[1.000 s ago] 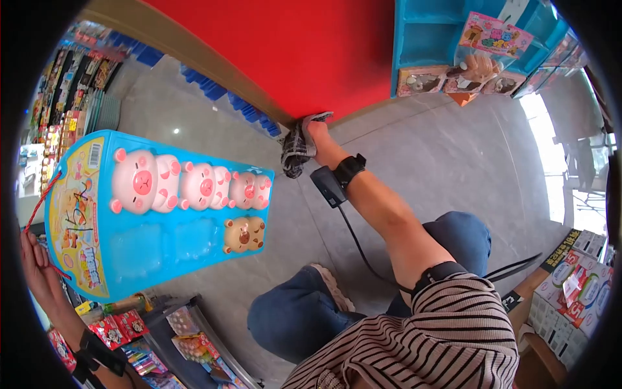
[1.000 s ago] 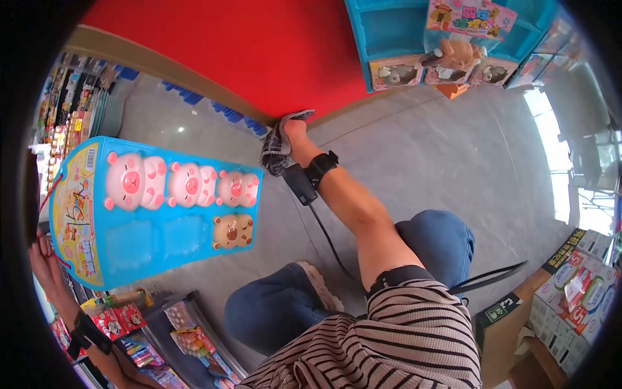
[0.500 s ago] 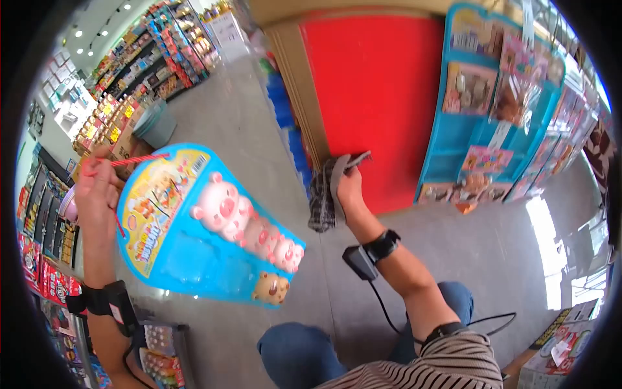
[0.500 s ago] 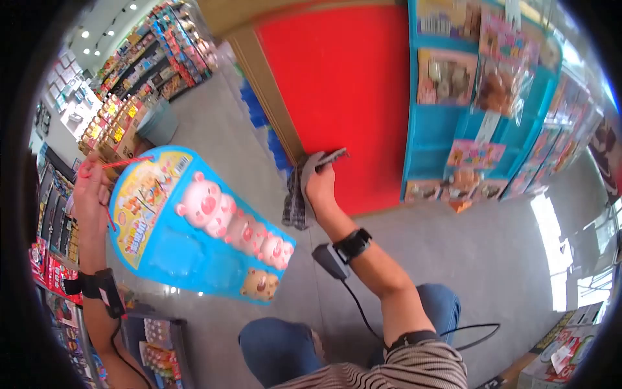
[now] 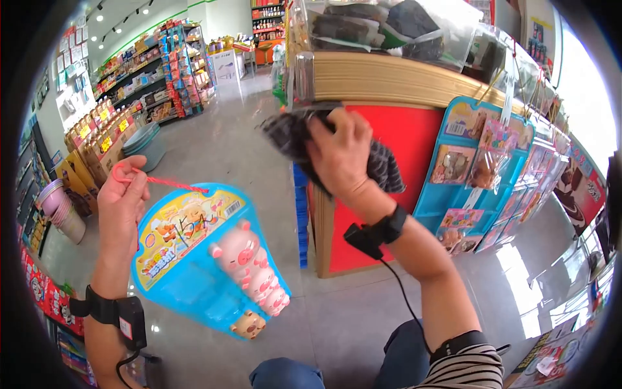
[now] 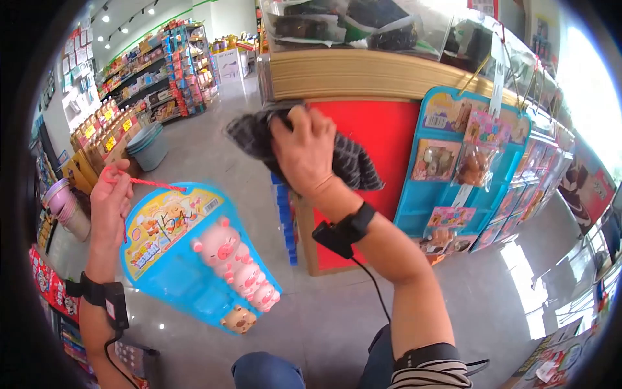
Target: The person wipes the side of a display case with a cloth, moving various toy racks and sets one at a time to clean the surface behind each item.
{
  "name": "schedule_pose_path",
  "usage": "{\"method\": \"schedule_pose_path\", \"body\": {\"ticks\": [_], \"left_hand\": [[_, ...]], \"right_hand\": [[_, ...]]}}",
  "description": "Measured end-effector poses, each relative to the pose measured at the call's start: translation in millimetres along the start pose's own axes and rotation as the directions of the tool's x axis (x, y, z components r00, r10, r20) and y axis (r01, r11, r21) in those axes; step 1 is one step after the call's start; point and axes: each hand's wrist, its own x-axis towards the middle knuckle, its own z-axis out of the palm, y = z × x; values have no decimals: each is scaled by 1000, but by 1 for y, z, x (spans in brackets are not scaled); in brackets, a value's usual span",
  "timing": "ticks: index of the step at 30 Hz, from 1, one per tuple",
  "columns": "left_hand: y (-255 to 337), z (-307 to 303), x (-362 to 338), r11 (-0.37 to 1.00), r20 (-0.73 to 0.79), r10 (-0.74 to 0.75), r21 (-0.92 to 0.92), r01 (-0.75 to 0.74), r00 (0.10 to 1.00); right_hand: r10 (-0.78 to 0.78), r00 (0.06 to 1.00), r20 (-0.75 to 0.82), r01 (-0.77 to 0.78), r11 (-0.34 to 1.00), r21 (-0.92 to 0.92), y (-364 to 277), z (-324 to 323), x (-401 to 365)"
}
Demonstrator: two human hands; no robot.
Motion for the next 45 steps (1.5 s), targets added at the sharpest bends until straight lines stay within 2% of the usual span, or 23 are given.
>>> {"method": "schedule_pose_path", "body": {"ticks": [4, 5, 6, 8, 10, 13, 15, 16, 17, 18, 20, 21, 23, 26, 30, 32, 34, 36, 37, 40, 42, 43, 45], "left_hand": [[-6, -1, 1, 1000, 6, 26, -4, -26, 1000], [-6, -2, -1, 1000, -8, 21, -3, -21, 1000], [-3, -2, -4, 1000, -16, 19, -8, -20, 1000], [-5, 3, -5, 999, -29, 21, -32, -22, 999], [-9, 0, -5, 999, -44, 27, -43, -29, 999], [-6, 0, -5, 1000, -69, -10, -8, 9, 998], [-7, 2, -6, 1000, -91, -23, -7, 23, 996], [-9, 0, -5, 1000, -87, -17, -21, 15, 996], [-12, -4, -4, 999, -82, -14, -32, 11, 997], [-13, -5, -3, 999, -77, -12, -40, 9, 997], [-12, -5, -2, 998, -66, -4, -56, 0, 998], [-11, -6, -3, 998, -65, -6, -63, 2, 998], [-6, -6, -3, 998, -43, -17, -69, 14, 999], [-2, 0, -5, 996, -35, -35, -85, 32, 999], [-4, 1, -2, 995, -35, 3, -100, -7, 999], [-6, -1, -1, 995, -23, 9, -96, -11, 1000], [-10, 2, 4, 996, -13, 19, -92, -20, 1000], [-14, 3, 8, 997, -22, 30, -74, -31, 999], [-12, 4, 9, 998, -32, 27, -55, -29, 999], [-12, 5, 7, 1000, -64, 14, -25, -16, 998], [-15, -1, 7, 999, -66, 17, -31, -19, 998], [-16, -2, 7, 999, -68, 19, -35, -21, 998], [-18, -6, 7, 999, -76, 24, -46, -28, 997]], "right_hand": [[-71, 995, 72, 81, 985, -150, -7, 9, -46], [-97, 955, 279, 138, 982, -130, -7, 6, -69], [-117, 872, 475, 190, 976, -108, -5, 0, -95], [-343, 789, 510, 363, 929, 63, 1, 0, -150], [-432, 728, 532, 391, 899, 195, -2, 3, -178], [-349, 711, 611, 119, 916, 384, 0, -10, -158], [-136, 874, 466, -99, 890, 445, 4, -33, -105], [-22, 946, 325, -133, 884, 447, 10, -46, -73], [91, 961, 261, -192, 900, 392, 22, -57, -45], [109, 994, 9, -105, 936, 335, 37, -71, -12], [305, 902, -306, -225, 936, 271, 67, -82, 26], [420, 847, -325, -351, 902, 252, 77, -89, 43], [464, 837, -289, -471, 881, 52, 110, -81, 44], [271, 883, -382, -382, 889, -252, 115, -30, 24], [202, 908, -367, -283, 942, -182, 42, -6, 48], [196, 912, -359, -167, 980, 112, 12, 12, 51], [-16, 978, -206, 30, 997, 65, -22, 25, 46], [-204, 979, -25, 206, 976, 75, -33, 22, 55], [-235, 972, 4, 235, 972, 30, -30, 26, 52], [-350, 933, -87, 360, 916, 176, 0, 14, 56], [-324, 939, -116, 336, 937, 98, 24, 0, 51], [-280, 950, -138, 275, 960, -53, 44, -5, 49], [-38, 948, -316, -35, 974, -222, 82, -24, 43]]}}
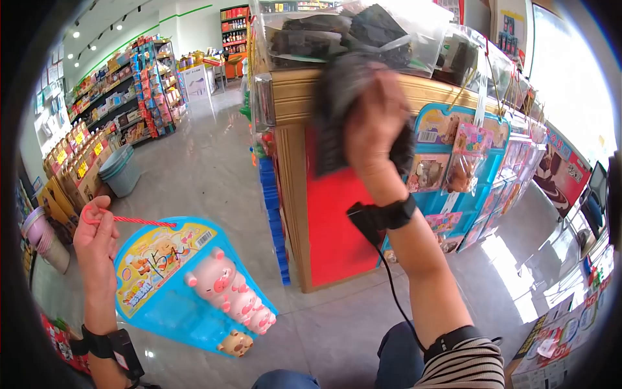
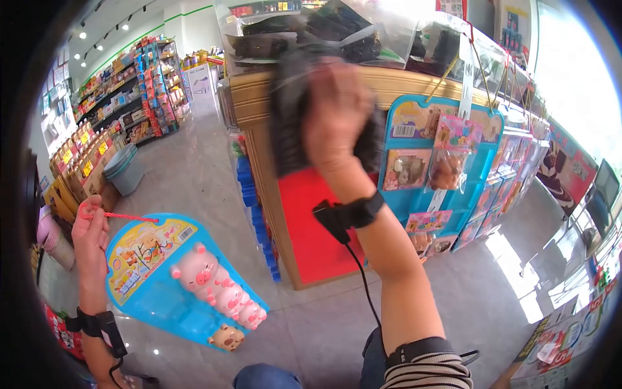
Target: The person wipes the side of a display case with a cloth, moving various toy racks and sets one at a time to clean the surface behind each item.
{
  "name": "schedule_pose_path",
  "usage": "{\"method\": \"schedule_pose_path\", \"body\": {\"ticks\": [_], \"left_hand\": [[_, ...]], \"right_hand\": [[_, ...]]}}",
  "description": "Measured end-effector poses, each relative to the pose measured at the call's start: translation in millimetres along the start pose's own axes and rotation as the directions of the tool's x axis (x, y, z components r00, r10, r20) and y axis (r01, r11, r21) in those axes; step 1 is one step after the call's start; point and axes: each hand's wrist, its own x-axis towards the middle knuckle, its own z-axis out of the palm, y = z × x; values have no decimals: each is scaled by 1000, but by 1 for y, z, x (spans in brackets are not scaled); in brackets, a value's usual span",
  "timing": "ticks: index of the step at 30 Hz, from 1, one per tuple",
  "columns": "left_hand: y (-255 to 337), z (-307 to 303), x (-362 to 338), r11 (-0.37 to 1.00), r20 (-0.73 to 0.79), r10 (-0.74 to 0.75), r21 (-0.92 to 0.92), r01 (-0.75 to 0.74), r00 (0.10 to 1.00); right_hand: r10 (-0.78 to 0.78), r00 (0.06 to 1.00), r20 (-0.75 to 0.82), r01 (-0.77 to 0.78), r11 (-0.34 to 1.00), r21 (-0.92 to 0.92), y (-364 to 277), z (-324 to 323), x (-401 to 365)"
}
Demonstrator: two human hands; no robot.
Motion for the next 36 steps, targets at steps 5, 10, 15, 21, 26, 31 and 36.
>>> {"method": "schedule_pose_path", "body": {"ticks": [5, 10, 15, 21, 26, 31, 36], "left_hand": [[-1, 1, 4, 1000, 0, -31, -2, 31, 1000], [-9, 2, 8, 998, -48, 48, -23, -50, 998], [-15, -33, 5, 996, 126, 69, 51, -76, 990], [8, 15, -26, 1000, -303, -6, 10, 10, 953], [7, 19, -25, 998, -328, -37, -61, 18, 944], [6, 18, -21, 994, -357, -71, -103, 37, 931], [6, 14, -17, 990, -395, -109, -130, 62, 912]], "right_hand": [[211, 976, -50, -217, 960, -175, 6, 2, -18], [-162, 982, 103, 131, 957, 258, -69, 9, -42], [-566, 701, 434, 454, 823, 341, -84, -2, -138], [-714, 465, 523, 458, 700, 548, -79, -34, -265], [-805, 244, 541, 359, 593, 721, -75, -41, -229], [-797, 252, 549, 478, 596, 645, -66, -43, -158], [-850, 114, 514, 496, 497, 712, -60, -58, -254]]}}
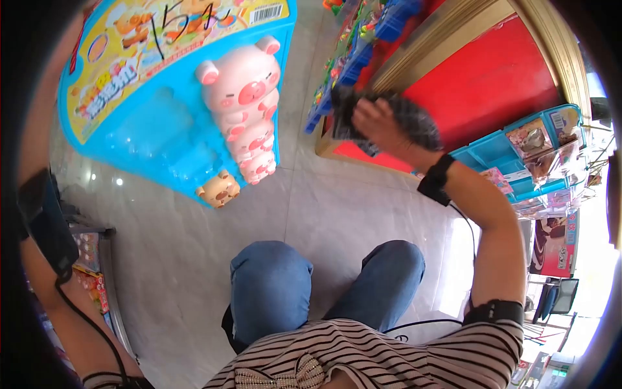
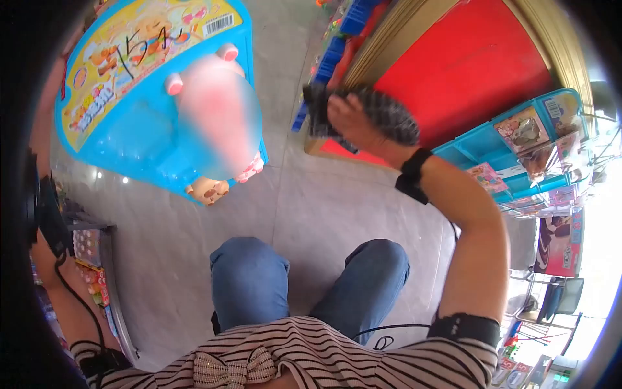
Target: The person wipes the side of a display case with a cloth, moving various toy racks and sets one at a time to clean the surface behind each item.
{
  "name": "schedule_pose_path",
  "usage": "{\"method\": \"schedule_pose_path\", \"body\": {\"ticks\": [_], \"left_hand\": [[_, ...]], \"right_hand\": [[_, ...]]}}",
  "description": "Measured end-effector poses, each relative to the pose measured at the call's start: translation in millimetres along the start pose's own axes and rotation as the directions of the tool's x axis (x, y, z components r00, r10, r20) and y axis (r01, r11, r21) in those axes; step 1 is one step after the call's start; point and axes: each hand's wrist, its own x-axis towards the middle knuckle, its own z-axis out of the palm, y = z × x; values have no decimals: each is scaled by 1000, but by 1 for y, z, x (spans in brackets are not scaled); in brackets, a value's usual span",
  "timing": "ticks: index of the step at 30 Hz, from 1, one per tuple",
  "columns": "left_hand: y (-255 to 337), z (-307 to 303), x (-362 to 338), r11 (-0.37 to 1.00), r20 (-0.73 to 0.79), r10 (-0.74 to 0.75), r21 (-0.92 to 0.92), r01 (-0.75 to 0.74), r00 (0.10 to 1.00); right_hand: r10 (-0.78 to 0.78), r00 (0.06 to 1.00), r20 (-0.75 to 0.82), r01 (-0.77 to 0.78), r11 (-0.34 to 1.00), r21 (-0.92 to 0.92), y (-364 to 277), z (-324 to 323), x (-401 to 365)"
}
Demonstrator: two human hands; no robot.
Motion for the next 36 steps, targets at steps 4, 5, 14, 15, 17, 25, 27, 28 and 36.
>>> {"method": "schedule_pose_path", "body": {"ticks": [4, 5, 14, 15, 17, 25, 27, 28, 36], "left_hand": [[-3, -13, 18, 996, 141, -12, 89, -1, 990], [-6, -21, 27, 990, 256, -6, 137, -30, 967], [11, 1, 8, 935, 405, 3, 323, -147, 914], [14, -3, 8, 932, 424, 18, 320, -169, 905], [22, 0, 12, 926, 452, 48, 315, -210, 891], [107, 87, -14, 797, 708, 295, 187, -574, 641], [128, 103, -23, 826, 727, 240, 196, -529, 644], [136, 109, -28, 815, 733, 229, 215, -537, 641], [134, 114, -55, 820, 573, 241, 312, -481, 783]], "right_hand": [[132, 989, 63, -123, 984, -128, -85, 101, -4], [131, 988, 87, -112, 975, -194, -99, 113, -5], [-306, 828, 469, -1, 837, 548, -91, 52, -22], [-253, 799, 545, -268, 662, 700, -95, 46, -21], [-8, 706, 708, -708, 2, 706, -89, 13, -24], [197, 927, 320, -193, -480, 856, 38, -123, -85], [271, 932, 240, -88, -473, 877, 55, -133, -104], [310, 929, 203, -35, -471, 881, 62, -136, -111], [665, 642, 381, 267, -660, 702, 42, -151, -138]]}}
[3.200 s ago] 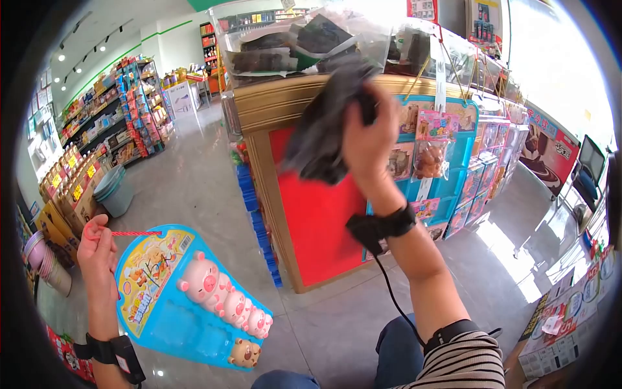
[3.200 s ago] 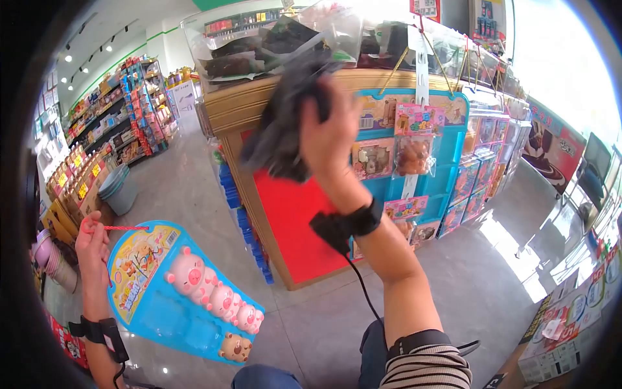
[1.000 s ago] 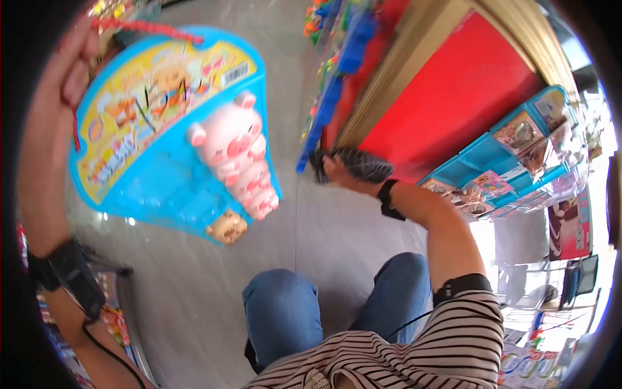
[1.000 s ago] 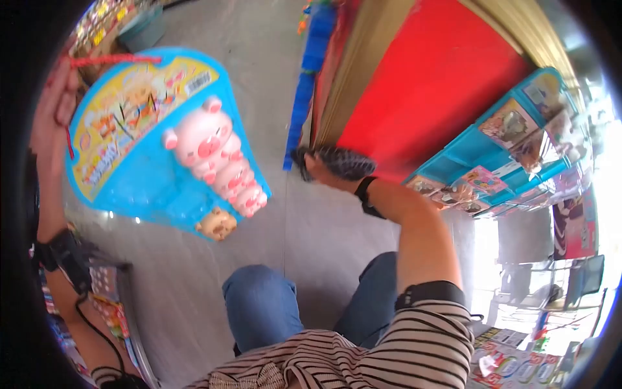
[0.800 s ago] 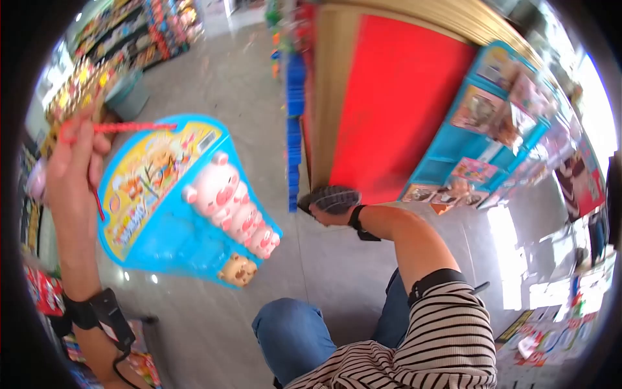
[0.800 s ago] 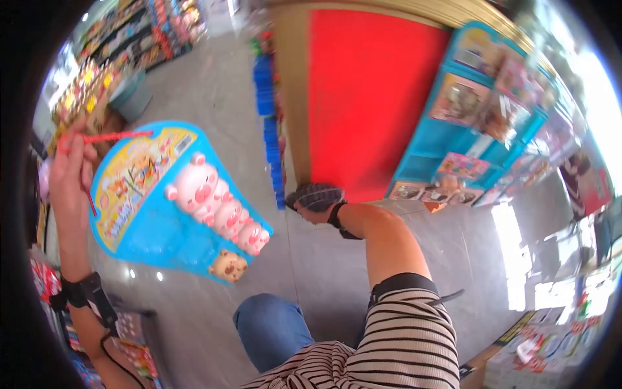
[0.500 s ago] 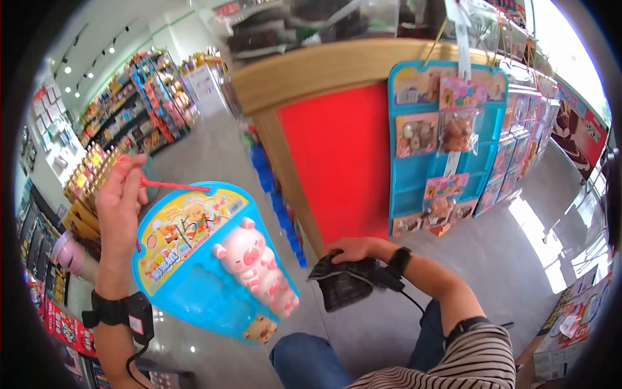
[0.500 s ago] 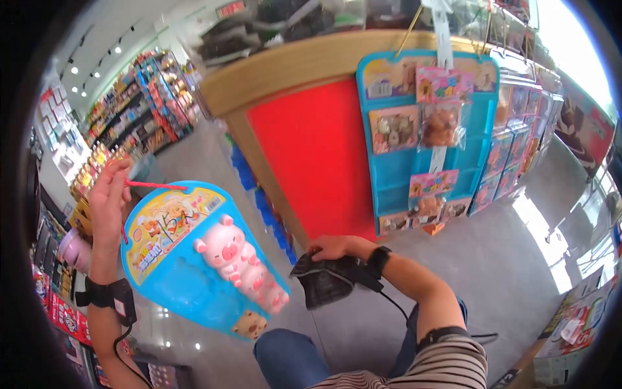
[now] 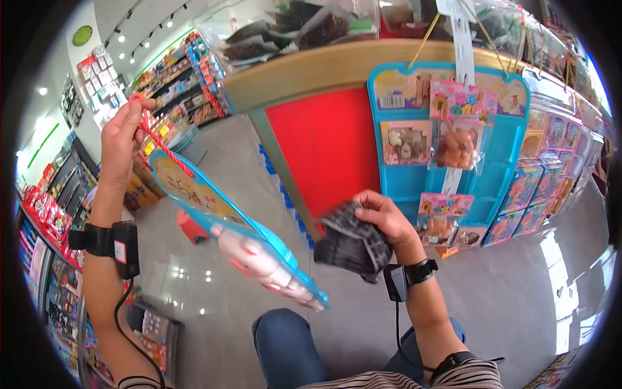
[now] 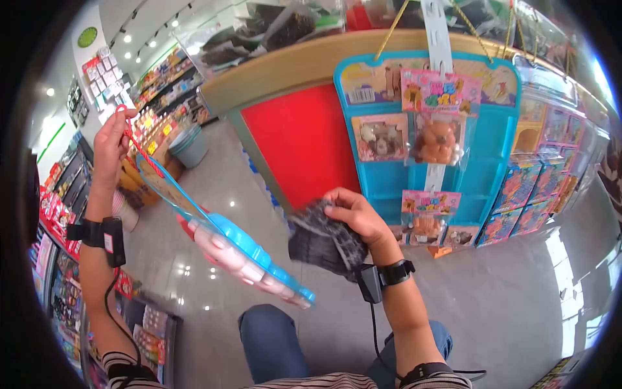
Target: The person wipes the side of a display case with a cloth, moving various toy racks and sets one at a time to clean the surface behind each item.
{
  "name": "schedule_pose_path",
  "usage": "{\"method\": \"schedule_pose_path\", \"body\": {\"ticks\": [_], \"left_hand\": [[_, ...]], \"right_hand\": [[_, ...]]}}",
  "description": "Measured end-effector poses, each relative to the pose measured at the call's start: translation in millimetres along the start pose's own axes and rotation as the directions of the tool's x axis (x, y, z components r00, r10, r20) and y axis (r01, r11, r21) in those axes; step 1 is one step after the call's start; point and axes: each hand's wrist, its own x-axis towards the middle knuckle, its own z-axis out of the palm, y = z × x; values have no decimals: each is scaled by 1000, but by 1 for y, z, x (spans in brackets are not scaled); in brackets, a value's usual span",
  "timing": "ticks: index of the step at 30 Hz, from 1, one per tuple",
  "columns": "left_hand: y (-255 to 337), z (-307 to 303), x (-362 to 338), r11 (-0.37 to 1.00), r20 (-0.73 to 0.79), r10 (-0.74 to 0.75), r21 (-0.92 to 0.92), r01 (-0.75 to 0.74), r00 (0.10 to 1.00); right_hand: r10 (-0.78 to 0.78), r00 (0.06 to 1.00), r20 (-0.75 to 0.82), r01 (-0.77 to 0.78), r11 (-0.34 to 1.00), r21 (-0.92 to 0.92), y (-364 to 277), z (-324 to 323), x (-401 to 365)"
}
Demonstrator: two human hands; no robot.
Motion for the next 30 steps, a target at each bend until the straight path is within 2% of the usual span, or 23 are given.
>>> {"method": "schedule_pose_path", "body": {"ticks": [2, 5, 9, 10, 11, 13, 15, 16, 19, 21, 22, 25, 28, 30], "left_hand": [[-19, 5, -15, 997, -93, -75, -26, 73, 993], [-41, 21, -28, 985, -142, -97, -155, 75, 985], [-39, 44, -37, 944, -159, -138, -318, 82, 978], [-42, 46, -40, 940, -146, -108, -336, 54, 983], [-48, 51, -41, 936, -203, -102, -350, 25, 974], [-64, 60, -42, 922, -313, -95, -385, -34, 945], [-85, 57, -45, 910, -307, -58, -407, -76, 950], [-97, 52, -47, 917, -284, -34, -390, -83, 958], [-120, 40, -51, 923, -271, -12, -373, -94, 962], [-132, 32, -52, 910, -279, -22, -404, -96, 960], [-133, 29, -53, 905, -286, -33, -416, -93, 958], [-142, 26, -49, 877, -307, -14, -460, -136, 951], [-138, 29, -46, 870, -284, 0, -472, -140, 959], [-139, 28, -43, 867, -248, 13, -480, -134, 969]], "right_hand": [[-22, 993, -115, 29, 998, 54, 5, 6, 6], [-68, 979, -193, 64, 998, -24, 10, 17, 13], [-295, 902, -314, 208, 936, -283, 13, 38, 26], [-423, 846, -325, 271, 866, -421, 7, 45, 34], [-438, 816, -378, 233, 847, -478, -3, 50, 34], [-667, 644, -375, 289, 666, -687, -17, 55, 50], [-821, 469, -327, 247, 477, -844, -34, 59, 70], [-881, 382, -279, 207, 376, -903, -40, 61, 82], [-967, 219, -129, -37, 124, -992, -38, 63, 128], [-986, 131, -103, -163, 81, -983, -25, 67, 148], [-990, 104, -92, -174, 73, -982, -21, 66, 152], [-969, 231, -86, -236, 30, -971, -5, 70, 140], [-818, 576, -13, -188, -117, -975, 28, 71, 106], [-820, 540, -191, -208, 91, -974, 22, 72, 92]]}}
